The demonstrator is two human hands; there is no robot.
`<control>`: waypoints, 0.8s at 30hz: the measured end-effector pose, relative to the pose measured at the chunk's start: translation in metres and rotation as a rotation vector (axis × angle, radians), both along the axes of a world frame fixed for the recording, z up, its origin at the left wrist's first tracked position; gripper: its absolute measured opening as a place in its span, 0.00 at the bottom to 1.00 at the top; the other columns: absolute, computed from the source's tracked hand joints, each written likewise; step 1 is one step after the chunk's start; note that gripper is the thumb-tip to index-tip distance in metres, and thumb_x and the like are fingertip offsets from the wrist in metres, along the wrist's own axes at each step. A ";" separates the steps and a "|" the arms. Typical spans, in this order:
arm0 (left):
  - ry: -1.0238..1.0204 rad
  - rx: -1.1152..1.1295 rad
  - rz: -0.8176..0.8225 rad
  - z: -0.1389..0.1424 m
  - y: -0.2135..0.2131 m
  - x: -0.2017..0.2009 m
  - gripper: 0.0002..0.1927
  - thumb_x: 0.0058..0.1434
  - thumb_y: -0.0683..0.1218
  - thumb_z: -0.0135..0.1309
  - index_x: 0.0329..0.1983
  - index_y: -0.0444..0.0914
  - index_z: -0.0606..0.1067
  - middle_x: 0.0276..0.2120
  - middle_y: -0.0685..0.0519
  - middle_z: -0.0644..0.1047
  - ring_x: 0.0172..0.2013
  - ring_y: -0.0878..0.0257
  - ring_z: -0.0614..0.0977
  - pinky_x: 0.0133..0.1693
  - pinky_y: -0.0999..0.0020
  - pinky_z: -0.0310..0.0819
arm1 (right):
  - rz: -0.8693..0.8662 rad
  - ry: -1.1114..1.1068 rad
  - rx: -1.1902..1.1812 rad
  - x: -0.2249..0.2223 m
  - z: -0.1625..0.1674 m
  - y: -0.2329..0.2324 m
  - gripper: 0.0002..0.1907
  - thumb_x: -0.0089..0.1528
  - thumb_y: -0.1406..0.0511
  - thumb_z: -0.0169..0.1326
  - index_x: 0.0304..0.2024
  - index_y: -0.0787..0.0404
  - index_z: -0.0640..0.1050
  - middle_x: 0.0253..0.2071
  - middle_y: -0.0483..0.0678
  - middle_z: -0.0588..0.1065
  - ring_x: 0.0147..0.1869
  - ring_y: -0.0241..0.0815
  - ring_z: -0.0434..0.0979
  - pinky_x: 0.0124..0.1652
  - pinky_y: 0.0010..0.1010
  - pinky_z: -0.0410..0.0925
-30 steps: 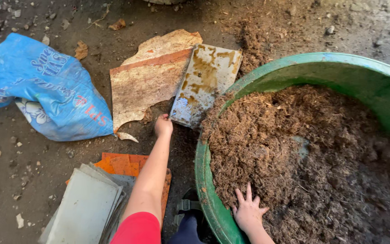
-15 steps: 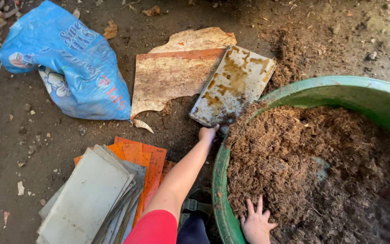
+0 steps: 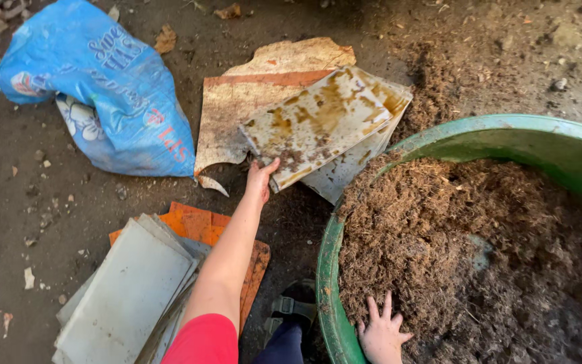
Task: The person repeatedly scrapes a dark fibrous material from a green basin onto flat rectangular plates using their hands. They wipe the plates clean and stack them on the ground next to the basin.
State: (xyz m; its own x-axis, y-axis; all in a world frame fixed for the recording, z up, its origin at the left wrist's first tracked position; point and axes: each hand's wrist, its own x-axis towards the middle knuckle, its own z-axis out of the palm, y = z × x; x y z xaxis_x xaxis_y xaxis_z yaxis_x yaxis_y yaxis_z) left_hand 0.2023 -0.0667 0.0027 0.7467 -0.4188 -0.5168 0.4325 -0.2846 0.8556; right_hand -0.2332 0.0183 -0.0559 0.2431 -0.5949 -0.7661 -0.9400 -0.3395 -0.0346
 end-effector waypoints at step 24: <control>-1.158 -0.167 -0.442 0.367 0.022 -0.044 0.25 0.63 0.41 0.65 0.62 0.32 0.71 0.55 0.49 0.75 0.53 0.62 0.76 0.54 0.67 0.71 | -0.142 -0.299 0.038 -0.012 0.070 -0.009 0.38 0.66 0.50 0.54 0.75 0.34 0.54 0.81 0.46 0.35 0.78 0.62 0.49 0.65 0.78 0.50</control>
